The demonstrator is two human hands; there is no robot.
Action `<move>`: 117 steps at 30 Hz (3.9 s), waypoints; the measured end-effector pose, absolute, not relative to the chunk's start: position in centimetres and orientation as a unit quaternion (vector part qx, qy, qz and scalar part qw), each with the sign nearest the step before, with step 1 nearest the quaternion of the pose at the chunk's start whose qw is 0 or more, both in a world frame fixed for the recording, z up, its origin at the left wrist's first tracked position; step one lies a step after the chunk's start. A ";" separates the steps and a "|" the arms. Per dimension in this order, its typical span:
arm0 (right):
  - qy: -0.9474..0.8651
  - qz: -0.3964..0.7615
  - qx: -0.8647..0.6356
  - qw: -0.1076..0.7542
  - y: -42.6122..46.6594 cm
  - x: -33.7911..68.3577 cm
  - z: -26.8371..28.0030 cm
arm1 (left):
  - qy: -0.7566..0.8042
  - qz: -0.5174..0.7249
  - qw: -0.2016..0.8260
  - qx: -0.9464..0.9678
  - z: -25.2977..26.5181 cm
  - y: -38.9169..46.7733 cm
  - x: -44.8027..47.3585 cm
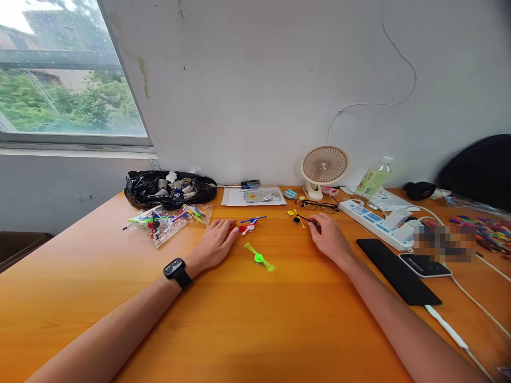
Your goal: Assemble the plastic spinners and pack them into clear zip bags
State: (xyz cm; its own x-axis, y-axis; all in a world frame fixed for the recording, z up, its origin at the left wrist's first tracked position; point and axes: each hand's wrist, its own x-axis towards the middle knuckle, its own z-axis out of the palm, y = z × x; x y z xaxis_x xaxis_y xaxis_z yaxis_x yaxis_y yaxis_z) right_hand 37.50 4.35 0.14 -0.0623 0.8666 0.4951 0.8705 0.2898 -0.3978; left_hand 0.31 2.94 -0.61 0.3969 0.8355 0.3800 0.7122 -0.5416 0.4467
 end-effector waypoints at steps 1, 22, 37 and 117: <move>-0.732 -0.008 -0.598 0.326 4.4 37.6 0.1 | 0.467 0.288 0.105 0.829 -0.6 2.9 0.3; -0.699 -0.012 -0.665 0.262 3.6 37.0 0.7 | 0.450 0.291 0.086 0.840 -0.5 2.8 0.4; -0.730 -0.046 -0.634 0.250 3.5 36.9 0.8 | 0.454 0.272 0.085 0.844 -0.5 2.8 0.5; -0.734 0.422 -0.383 0.369 -0.6 30.8 2.8 | 0.445 0.264 0.068 0.853 -0.7 2.7 0.4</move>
State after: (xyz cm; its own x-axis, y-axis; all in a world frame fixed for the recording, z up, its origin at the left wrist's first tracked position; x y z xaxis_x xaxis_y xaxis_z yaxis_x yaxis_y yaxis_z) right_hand 30.79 -0.63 2.82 -0.4334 0.8744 0.2180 0.2512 0.3495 -0.9026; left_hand 0.44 2.73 -0.67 0.4642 0.7948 0.3908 0.7234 -0.5949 0.3505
